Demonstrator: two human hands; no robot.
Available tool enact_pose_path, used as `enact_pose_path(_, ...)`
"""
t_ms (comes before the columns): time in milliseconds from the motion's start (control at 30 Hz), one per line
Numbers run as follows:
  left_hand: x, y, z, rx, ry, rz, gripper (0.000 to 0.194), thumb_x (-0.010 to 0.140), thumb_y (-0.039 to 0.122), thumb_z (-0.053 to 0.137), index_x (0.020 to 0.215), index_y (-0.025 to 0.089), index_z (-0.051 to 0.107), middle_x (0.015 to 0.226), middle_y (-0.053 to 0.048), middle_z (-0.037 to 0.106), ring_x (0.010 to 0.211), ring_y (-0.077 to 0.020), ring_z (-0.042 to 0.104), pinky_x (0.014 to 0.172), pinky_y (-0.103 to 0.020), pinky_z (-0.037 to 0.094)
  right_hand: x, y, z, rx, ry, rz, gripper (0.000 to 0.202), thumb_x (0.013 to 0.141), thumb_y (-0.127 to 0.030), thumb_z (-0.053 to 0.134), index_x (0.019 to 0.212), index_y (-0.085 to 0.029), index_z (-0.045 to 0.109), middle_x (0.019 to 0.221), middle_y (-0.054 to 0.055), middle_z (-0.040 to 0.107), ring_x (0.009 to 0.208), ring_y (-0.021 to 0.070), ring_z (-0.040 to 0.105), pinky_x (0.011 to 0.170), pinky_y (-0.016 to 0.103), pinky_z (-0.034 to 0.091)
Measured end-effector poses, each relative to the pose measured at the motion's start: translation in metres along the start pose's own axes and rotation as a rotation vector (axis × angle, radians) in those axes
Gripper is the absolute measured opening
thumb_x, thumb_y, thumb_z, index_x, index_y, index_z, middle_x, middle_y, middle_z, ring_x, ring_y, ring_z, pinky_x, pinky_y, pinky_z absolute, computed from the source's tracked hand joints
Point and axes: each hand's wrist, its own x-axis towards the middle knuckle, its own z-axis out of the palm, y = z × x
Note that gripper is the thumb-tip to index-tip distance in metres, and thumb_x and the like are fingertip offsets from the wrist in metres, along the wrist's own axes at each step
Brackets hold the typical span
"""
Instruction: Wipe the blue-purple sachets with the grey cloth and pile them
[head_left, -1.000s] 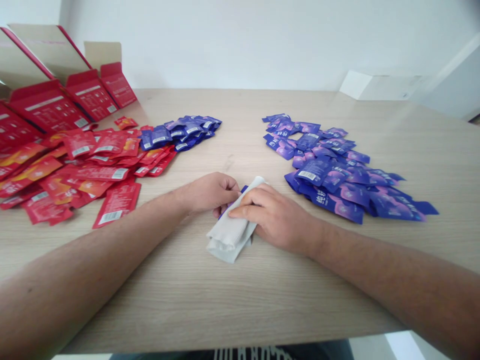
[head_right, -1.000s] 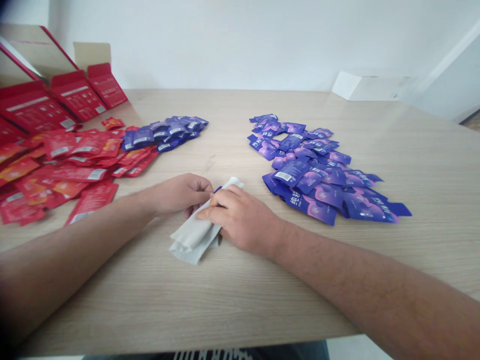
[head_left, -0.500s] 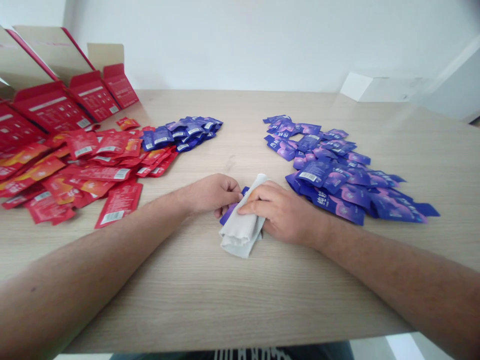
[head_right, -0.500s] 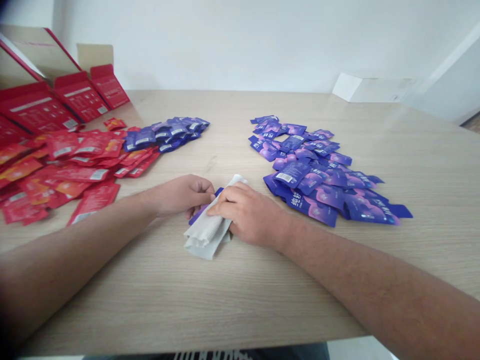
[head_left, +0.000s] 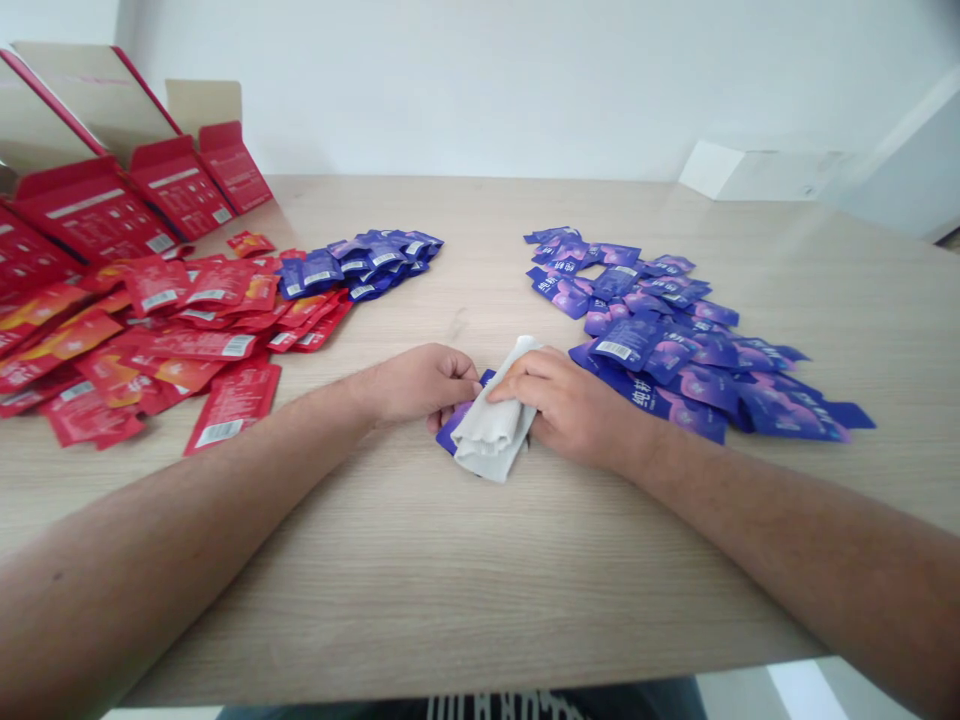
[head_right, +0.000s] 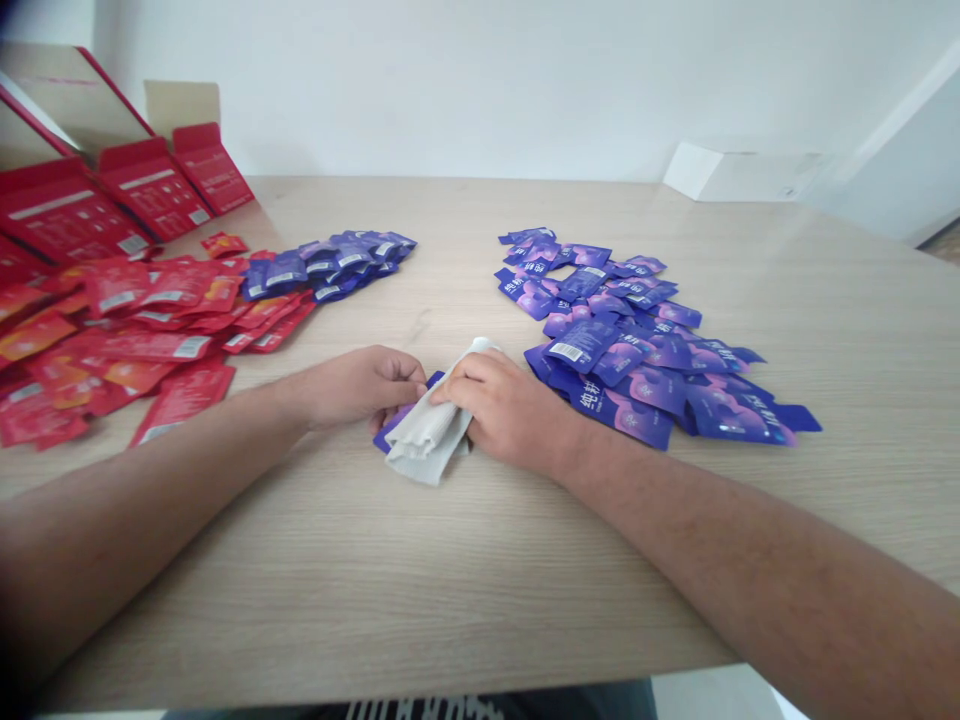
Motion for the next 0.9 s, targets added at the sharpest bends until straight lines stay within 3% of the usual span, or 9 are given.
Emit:
enact_pose_path(133,-0.001,0.002,0.000,-0.009,0.045,0.008,0.015,0.083,0.031,0.059,0.078,0.017,0.061,0.057,0.004,0.057,0.046,-0.0086,0.052,0.043,-0.020,0.043,0.000,-0.016,0.004,-0.011,-0.031,-0.010,0.036,0.080,-0.004,0.059,0.113,-0.016,0.066,0.107,0.011,0.062,0.104,0.0249,0.054,0.094,0.043,0.046)
enact_pose_path(267,-0.002,0.005,0.000,-0.057,0.133,0.009,0.015,0.083,0.029,0.060,0.075,0.017,0.060,0.055,0.005,0.052,0.044,-0.0066,0.046,0.040,-0.019,0.036,-0.001,-0.039,0.011,0.046,-0.086,-0.133,0.026,0.087,-0.012,0.058,0.112,-0.016,0.067,0.103,0.011,0.063,0.100,0.0233,0.055,0.091,0.041,0.048)
enact_pose_path(367,-0.003,0.006,-0.001,-0.045,0.176,0.022,0.016,0.084,0.031,0.059,0.076,0.017,0.059,0.055,0.005,0.053,0.045,-0.0069,0.046,0.042,-0.019,0.036,-0.001,-0.042,0.008,0.119,-0.088,-0.200,0.026,0.087,-0.010,0.057,0.111,-0.016,0.067,0.103,0.010,0.064,0.099,0.0213,0.057,0.092,0.038,0.049)
enact_pose_path(467,-0.005,0.008,-0.007,0.130,0.241,0.051,0.020,0.086,0.035,0.056,0.076,0.018,0.059,0.056,0.004,0.055,0.046,-0.0086,0.049,0.045,-0.021,0.036,0.000,-0.033,-0.005,0.147,0.031,-0.138,0.032,0.083,-0.005,0.058,0.114,-0.015,0.064,0.107,0.011,0.064,0.103,0.0215,0.058,0.093,0.038,0.049)
enact_pose_path(600,-0.013,0.016,-0.019,0.471,0.409,0.115,0.022,0.083,0.036,0.055,0.071,0.019,0.059,0.058,0.002,0.058,0.053,-0.0108,0.052,0.050,-0.023,0.034,0.003,-0.017,-0.023,0.080,0.337,-0.004,0.035,0.083,-0.008,0.061,0.116,-0.021,0.063,0.105,0.007,0.065,0.101,0.0210,0.060,0.090,0.038,0.050)
enact_pose_path(667,-0.018,0.022,-0.022,0.638,0.448,0.153,0.021,0.081,0.036,0.057,0.069,0.019,0.060,0.063,0.001,0.060,0.059,-0.0121,0.053,0.053,-0.024,0.033,0.004,-0.012,-0.028,0.025,0.431,0.045,0.033,0.084,-0.009,0.061,0.114,-0.023,0.063,0.103,0.005,0.066,0.098,0.0204,0.060,0.088,0.038,0.049)
enact_pose_path(800,-0.027,0.033,-0.013,0.856,0.403,0.159,0.022,0.081,0.039,0.055,0.076,0.020,0.066,0.069,-0.002,0.065,0.064,-0.0149,0.056,0.056,-0.026,0.032,0.005,-0.007,-0.030,-0.032,0.482,0.062,0.028,0.085,-0.011,0.061,0.110,-0.024,0.064,0.101,0.004,0.069,0.095,0.0200,0.061,0.087,0.038,0.049)
enact_pose_path(900,-0.030,0.037,0.001,0.893,0.371,0.186,0.021,0.081,0.038,0.055,0.081,0.022,0.069,0.074,-0.003,0.068,0.067,-0.0164,0.059,0.059,-0.027,0.034,0.005,-0.006,-0.028,-0.041,0.473,0.055,0.028,0.085,-0.013,0.061,0.110,-0.024,0.064,0.100,0.004,0.069,0.094,0.0205,0.061,0.085,0.039,0.049)
